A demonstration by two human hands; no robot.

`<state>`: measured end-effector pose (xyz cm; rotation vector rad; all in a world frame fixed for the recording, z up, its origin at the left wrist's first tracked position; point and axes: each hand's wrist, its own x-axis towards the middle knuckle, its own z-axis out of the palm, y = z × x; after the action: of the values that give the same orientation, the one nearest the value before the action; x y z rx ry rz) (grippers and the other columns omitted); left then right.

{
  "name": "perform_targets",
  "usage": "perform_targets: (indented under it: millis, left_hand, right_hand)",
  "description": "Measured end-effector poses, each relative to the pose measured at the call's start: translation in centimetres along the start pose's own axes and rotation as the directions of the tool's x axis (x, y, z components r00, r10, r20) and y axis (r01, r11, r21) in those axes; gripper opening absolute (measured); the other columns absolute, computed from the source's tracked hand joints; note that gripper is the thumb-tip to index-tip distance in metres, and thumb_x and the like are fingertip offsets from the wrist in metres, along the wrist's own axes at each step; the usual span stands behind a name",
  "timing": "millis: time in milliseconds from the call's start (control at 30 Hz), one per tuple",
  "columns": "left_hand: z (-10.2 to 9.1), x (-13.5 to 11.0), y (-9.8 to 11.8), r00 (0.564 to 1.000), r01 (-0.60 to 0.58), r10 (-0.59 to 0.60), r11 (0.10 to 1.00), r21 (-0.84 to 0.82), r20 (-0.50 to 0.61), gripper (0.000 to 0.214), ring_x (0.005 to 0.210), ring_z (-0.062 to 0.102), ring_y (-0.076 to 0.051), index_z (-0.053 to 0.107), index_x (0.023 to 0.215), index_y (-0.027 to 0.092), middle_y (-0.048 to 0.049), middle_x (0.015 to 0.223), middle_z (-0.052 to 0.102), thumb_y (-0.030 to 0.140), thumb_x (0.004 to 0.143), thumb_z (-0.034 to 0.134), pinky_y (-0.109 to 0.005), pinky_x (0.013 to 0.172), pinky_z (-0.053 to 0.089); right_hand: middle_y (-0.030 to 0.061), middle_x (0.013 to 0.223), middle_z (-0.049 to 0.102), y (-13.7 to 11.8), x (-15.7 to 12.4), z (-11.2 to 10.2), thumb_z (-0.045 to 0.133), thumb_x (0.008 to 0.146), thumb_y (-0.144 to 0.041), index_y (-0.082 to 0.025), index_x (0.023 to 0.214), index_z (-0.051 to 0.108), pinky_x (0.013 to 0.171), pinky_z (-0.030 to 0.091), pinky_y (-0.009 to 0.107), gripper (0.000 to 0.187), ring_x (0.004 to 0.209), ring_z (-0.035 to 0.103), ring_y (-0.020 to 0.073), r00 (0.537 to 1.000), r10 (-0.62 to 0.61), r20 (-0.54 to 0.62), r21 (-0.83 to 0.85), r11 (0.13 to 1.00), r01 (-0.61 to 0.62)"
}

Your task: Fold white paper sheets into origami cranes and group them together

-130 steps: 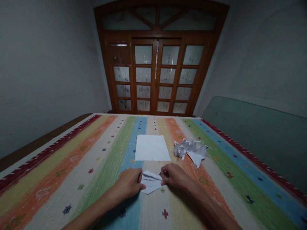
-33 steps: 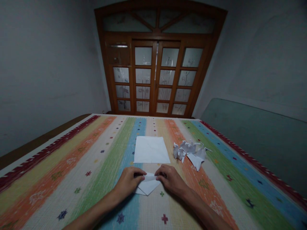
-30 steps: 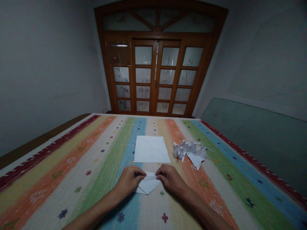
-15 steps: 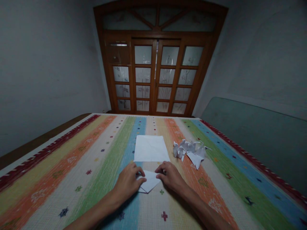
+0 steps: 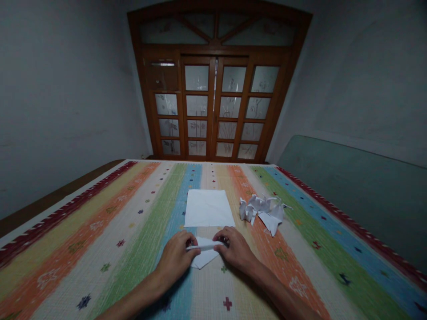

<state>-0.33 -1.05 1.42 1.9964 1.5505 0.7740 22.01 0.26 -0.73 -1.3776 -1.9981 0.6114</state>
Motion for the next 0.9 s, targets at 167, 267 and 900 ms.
perform_targets:
  millis: [167,267,900]
  left_hand:
    - [-0.9,0.0,0.5,0.995,-0.064,0.062,0.998,-0.017,-0.072,0.002,0.080,0.063,-0.023,0.069,0.075,0.020,-0.0032,0.081,0.070,0.020,0.077,0.068,-0.032,0.075,0.043]
    - [-1.3,-0.1,0.7,0.986,-0.124,0.122,0.992,-0.009,-0.115,0.006,0.080,0.063,-0.024,0.068,0.073,0.020,-0.0041,0.080,0.069,0.019,0.078,0.065,-0.032,0.074,0.043]
    - [-1.3,-0.1,-1.1,0.870,-0.378,0.450,0.871,0.313,-0.202,0.020,0.077,0.065,-0.024,0.070,0.077,0.021,-0.0086,0.075,0.068,0.019,0.089,0.055,-0.034,0.072,0.048]
  right_hand:
    - [0.0068,0.095,0.073,-0.4,0.1,-0.3,0.072,0.077,-0.015,-0.018,0.098,0.075,0.084,0.048,0.035,0.021,0.091,0.064,0.0239,0.998,-0.058,0.005,0.089,0.994,0.057]
    - [0.0067,0.096,0.073,-0.6,0.1,-0.3,0.070,0.081,-0.015,-0.019,0.098,0.076,0.084,0.050,0.034,0.018,0.091,0.066,0.0225,0.994,-0.112,-0.011,0.185,0.976,0.112]
    - [0.0084,0.090,0.063,0.6,-0.7,-0.6,0.054,0.095,-0.016,-0.023,0.096,0.076,0.062,0.054,0.028,0.022,0.073,0.060,0.0164,0.753,-0.572,-0.324,-0.165,0.818,0.551]
